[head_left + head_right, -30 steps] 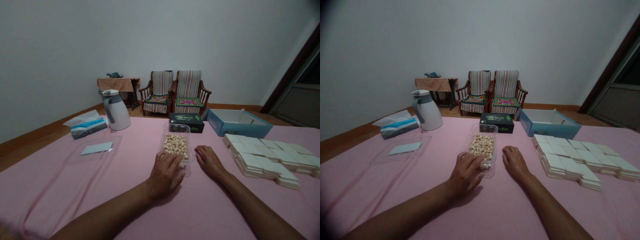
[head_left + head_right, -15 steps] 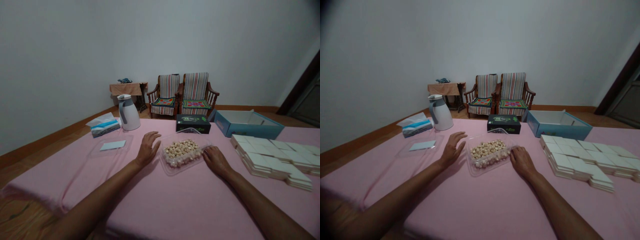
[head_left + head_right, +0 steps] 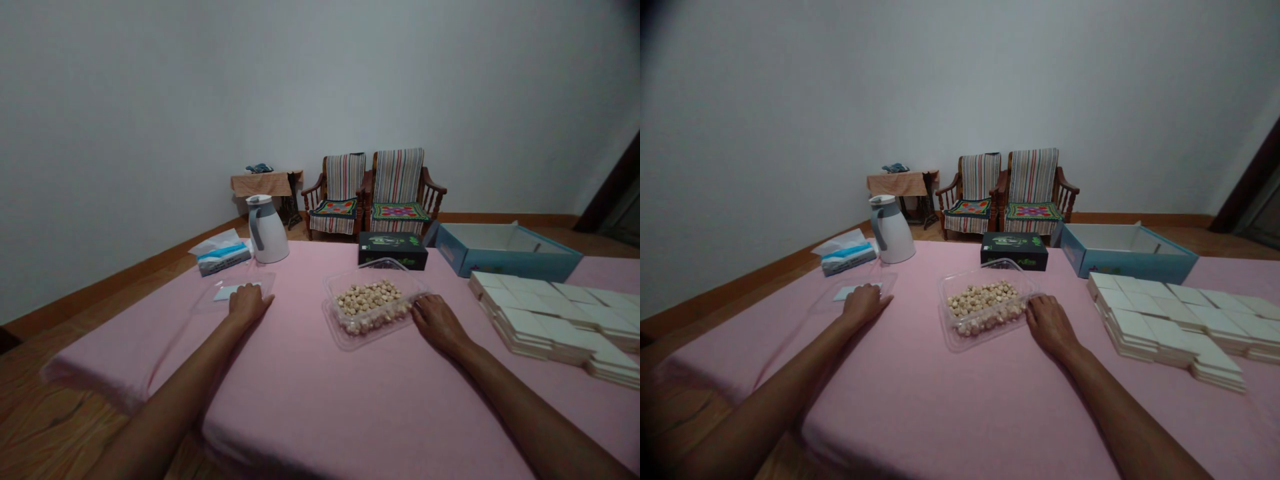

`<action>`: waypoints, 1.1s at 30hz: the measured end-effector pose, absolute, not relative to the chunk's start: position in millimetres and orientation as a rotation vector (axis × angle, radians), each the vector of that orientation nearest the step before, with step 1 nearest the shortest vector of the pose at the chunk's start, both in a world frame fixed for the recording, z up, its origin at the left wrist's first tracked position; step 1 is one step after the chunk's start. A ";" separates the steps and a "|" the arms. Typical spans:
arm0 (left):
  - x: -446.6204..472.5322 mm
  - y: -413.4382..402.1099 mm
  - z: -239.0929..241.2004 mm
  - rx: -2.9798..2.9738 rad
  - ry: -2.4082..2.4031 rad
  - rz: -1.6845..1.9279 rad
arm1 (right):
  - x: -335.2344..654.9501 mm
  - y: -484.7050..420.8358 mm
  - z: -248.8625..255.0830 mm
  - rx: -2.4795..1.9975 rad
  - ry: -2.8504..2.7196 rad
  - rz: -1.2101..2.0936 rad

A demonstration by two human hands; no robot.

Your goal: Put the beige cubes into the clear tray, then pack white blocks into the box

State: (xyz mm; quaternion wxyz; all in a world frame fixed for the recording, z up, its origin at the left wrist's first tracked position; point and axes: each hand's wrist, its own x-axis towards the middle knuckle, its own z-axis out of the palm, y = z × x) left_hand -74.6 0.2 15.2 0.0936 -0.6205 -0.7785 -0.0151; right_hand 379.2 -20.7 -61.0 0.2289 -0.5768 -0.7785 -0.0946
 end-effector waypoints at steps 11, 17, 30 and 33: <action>-59.2 -17.9 9.4 -1.906 -2.157 0.014 | 384.8 -16.1 -68.0 -1.539 -2.185 -0.308; -53.1 -41.2 26.1 -1.968 -2.021 -0.113 | 383.8 -17.3 -65.8 -1.537 -2.167 -0.309; -10.7 -75.9 130.2 -1.797 -1.474 -2.063 | 373.4 -37.5 -1.5 -1.373 -1.640 -0.180; 11.5 -65.7 130.5 -1.796 -1.393 -2.462 | 361.8 -47.5 17.9 -1.412 -1.671 -0.223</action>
